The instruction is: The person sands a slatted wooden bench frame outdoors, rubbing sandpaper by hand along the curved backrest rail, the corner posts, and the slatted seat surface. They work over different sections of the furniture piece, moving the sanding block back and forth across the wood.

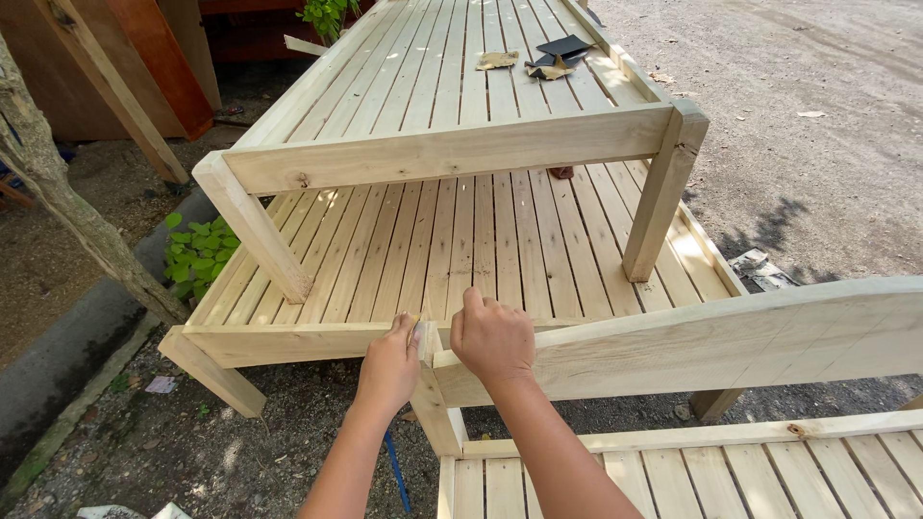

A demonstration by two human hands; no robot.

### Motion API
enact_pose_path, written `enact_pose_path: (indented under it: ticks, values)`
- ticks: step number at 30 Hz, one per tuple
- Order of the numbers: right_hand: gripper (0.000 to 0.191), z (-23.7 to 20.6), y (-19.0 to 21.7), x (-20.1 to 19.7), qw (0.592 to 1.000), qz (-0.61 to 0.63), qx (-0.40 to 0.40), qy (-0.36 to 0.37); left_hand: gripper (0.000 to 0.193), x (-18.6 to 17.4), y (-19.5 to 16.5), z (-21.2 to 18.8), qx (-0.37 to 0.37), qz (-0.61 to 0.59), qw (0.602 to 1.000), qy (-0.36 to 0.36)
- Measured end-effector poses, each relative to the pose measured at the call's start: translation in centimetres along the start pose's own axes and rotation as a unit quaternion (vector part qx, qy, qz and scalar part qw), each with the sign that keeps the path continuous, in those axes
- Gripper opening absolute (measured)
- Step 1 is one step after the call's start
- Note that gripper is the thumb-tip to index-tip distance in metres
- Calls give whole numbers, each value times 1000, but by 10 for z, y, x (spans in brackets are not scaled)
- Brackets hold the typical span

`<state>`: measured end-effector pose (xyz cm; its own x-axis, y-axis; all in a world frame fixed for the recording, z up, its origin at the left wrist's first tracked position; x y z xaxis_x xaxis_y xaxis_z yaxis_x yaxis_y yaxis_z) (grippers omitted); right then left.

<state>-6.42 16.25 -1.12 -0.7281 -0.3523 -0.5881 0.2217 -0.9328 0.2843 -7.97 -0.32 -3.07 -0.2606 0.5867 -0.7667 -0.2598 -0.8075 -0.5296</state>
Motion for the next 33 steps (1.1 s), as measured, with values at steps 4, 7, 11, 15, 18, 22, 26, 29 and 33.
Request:
enact_pose_path:
  ticks: [4, 7, 11, 15, 18, 22, 26, 29, 33]
  values:
    - [11, -1, 1, 1, 1000, -2, -10, -23, 45, 18, 5, 30, -160, 30, 979, 127]
    - [11, -7, 1, 1, 999, 1, -14, -30, 47, 16, 9, 25, -157, -19, 983, 96]
    - [12, -14, 3, 2, 1000, 0, -2, -17, 44, 17, 7, -19, 22, -45, 998, -47]
    - [13, -17, 6, -1, 1000, 2, -2, -16, 49, 32, 14, -71, 39, 5, 991, -129]
    - [13, -15, 6, -2, 1000, 6, -3, -1, 49, 38, 11, -93, 76, -2, 974, -215]
    - [12, -11, 7, -4, 1000, 13, -11, -26, 53, 52, 12, -97, 91, 79, 958, -262]
    - [13, -12, 7, -4, 999, 11, -11, -29, 52, 61, 19, -99, 92, 110, 947, -287]
    - [13, -14, 6, -4, 1000, 6, -12, -24, 54, 64, 18, -103, 90, 139, 947, -274]
    - [9, -9, 5, -5, 999, 7, -20, -35, 62, 68, 15, -97, 53, 143, 957, -245]
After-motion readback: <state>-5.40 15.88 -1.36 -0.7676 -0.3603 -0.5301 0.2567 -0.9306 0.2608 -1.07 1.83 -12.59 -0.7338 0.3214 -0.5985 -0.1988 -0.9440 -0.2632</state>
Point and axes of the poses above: each hand's wrist, its own z-axis towards the middle knuckle, its own x-axis out of the palm, y = z × x, the point moved 6 cm from there along z, towards the middle knuckle, and after that the axes turned 3 degrees about -y, right-handed, at the moved point
